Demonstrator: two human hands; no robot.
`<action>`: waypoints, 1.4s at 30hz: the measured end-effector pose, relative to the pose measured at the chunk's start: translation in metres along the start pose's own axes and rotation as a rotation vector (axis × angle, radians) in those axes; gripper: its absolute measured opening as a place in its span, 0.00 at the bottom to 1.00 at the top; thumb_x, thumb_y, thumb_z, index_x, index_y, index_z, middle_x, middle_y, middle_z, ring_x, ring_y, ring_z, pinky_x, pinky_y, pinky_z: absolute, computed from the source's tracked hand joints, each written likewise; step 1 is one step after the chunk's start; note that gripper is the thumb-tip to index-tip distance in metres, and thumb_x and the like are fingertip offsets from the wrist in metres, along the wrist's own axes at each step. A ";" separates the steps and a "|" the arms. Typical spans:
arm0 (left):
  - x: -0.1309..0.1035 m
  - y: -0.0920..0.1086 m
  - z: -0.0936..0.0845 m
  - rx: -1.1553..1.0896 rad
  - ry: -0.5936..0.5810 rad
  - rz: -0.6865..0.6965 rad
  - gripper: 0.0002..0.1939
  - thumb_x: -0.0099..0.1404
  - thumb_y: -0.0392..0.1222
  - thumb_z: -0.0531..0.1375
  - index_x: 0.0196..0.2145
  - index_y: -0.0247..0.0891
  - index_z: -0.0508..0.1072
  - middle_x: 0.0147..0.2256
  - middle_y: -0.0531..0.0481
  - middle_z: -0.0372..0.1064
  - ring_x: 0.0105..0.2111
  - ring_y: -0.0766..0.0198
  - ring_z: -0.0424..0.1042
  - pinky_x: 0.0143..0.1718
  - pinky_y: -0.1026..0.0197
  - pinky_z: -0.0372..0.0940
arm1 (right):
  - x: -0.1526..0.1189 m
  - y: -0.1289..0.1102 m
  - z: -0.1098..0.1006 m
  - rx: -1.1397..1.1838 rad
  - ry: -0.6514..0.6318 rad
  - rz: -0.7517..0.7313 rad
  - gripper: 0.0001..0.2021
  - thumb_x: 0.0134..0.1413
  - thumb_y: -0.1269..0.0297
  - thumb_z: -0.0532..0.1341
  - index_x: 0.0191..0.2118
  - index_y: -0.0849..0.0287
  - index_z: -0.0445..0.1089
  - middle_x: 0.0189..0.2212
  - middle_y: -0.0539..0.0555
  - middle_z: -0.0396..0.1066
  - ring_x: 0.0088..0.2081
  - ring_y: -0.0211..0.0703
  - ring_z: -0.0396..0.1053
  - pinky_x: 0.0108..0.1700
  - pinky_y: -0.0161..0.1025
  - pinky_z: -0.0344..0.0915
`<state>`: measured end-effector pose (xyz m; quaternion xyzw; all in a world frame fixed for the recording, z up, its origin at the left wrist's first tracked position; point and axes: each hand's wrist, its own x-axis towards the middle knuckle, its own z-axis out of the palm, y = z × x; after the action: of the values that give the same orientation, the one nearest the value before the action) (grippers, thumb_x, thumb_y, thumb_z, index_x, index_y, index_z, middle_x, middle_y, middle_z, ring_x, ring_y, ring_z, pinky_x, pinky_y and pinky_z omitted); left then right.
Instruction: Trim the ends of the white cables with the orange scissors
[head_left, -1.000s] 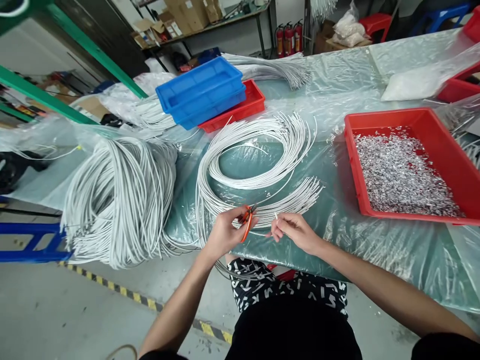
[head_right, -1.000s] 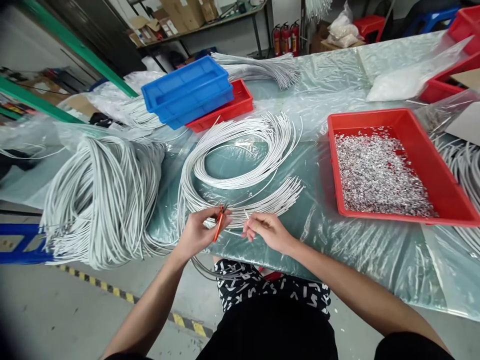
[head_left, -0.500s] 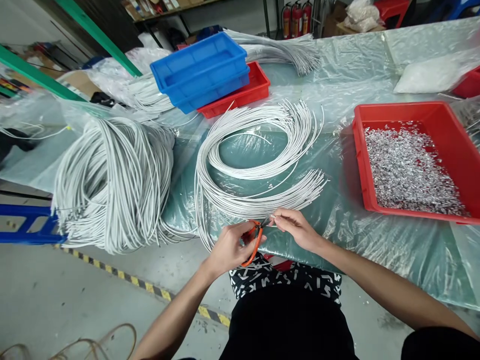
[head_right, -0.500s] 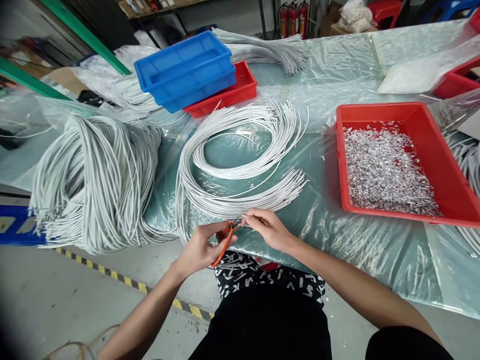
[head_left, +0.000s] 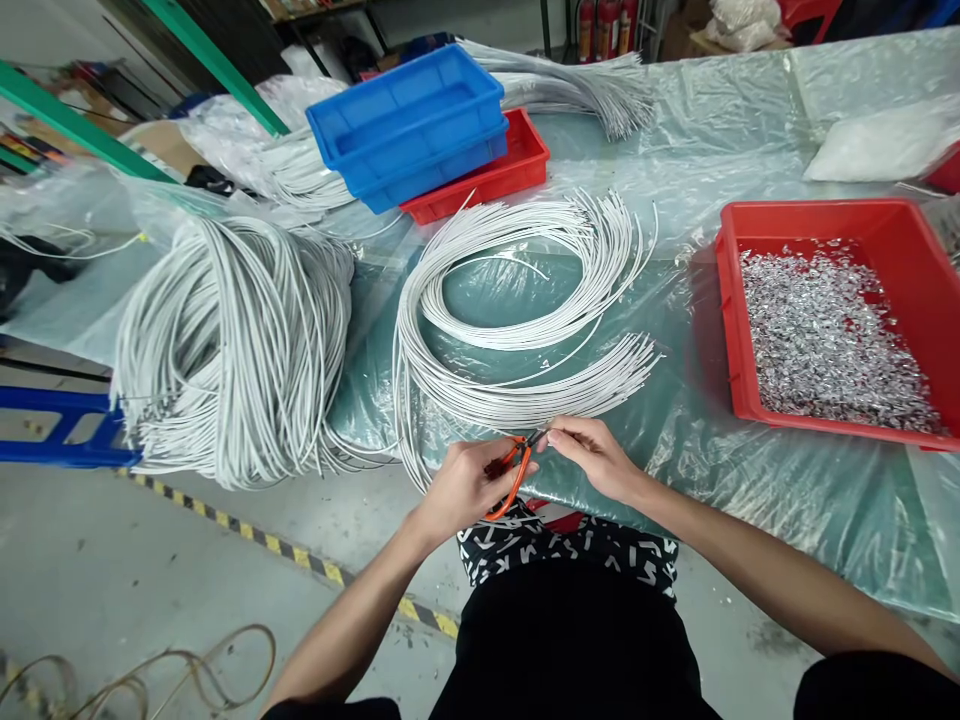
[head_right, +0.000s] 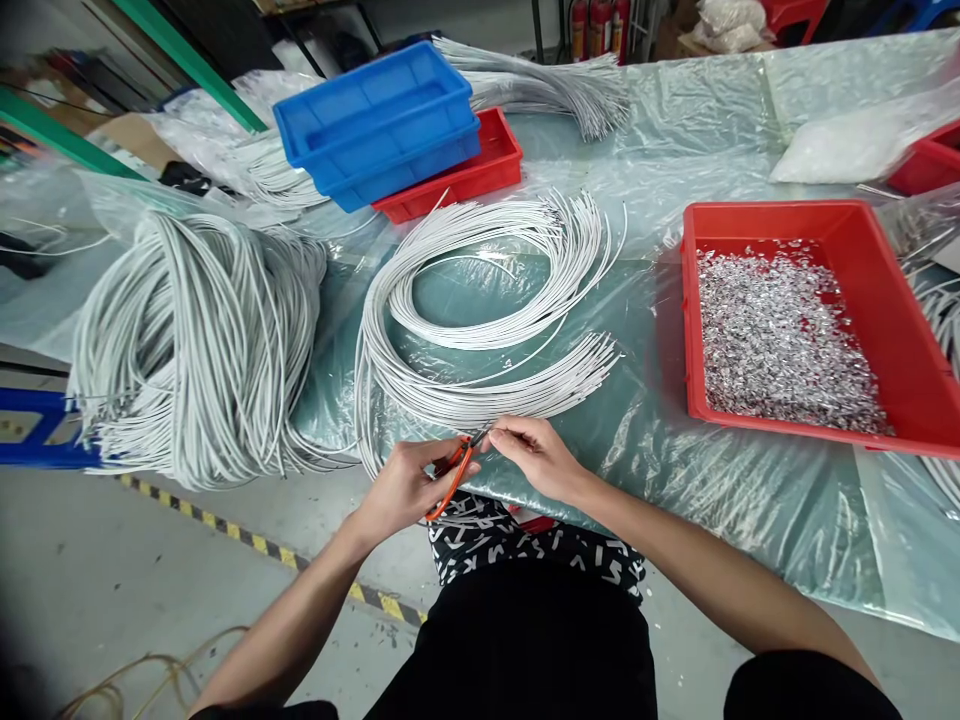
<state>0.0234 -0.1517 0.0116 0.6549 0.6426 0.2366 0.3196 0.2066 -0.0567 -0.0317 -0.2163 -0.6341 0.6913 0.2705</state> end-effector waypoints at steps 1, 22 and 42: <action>0.000 0.000 0.000 0.002 0.000 0.004 0.20 0.68 0.49 0.57 0.23 0.34 0.66 0.21 0.57 0.50 0.23 0.71 0.46 0.23 0.66 0.47 | 0.000 0.000 0.000 -0.002 0.000 0.001 0.23 0.63 0.44 0.55 0.31 0.59 0.73 0.26 0.51 0.65 0.27 0.38 0.57 0.30 0.36 0.52; -0.005 0.001 -0.001 -0.074 -0.014 0.003 0.19 0.68 0.51 0.57 0.30 0.31 0.76 0.21 0.53 0.60 0.22 0.71 0.51 0.21 0.66 0.50 | 0.003 -0.001 -0.008 0.027 -0.035 -0.063 0.17 0.62 0.53 0.60 0.30 0.59 0.77 0.26 0.52 0.69 0.31 0.40 0.67 0.34 0.37 0.61; -0.043 0.002 0.035 -0.381 0.111 -0.155 0.15 0.66 0.46 0.61 0.29 0.30 0.76 0.17 0.53 0.64 0.18 0.71 0.60 0.20 0.68 0.56 | -0.011 -0.008 0.014 -0.295 0.087 -0.348 0.06 0.61 0.68 0.62 0.35 0.56 0.77 0.26 0.54 0.74 0.33 0.45 0.66 0.39 0.45 0.64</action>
<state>0.0476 -0.1982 -0.0069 0.5171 0.6513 0.3642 0.4192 0.2069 -0.0737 -0.0224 -0.1708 -0.7439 0.5240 0.3781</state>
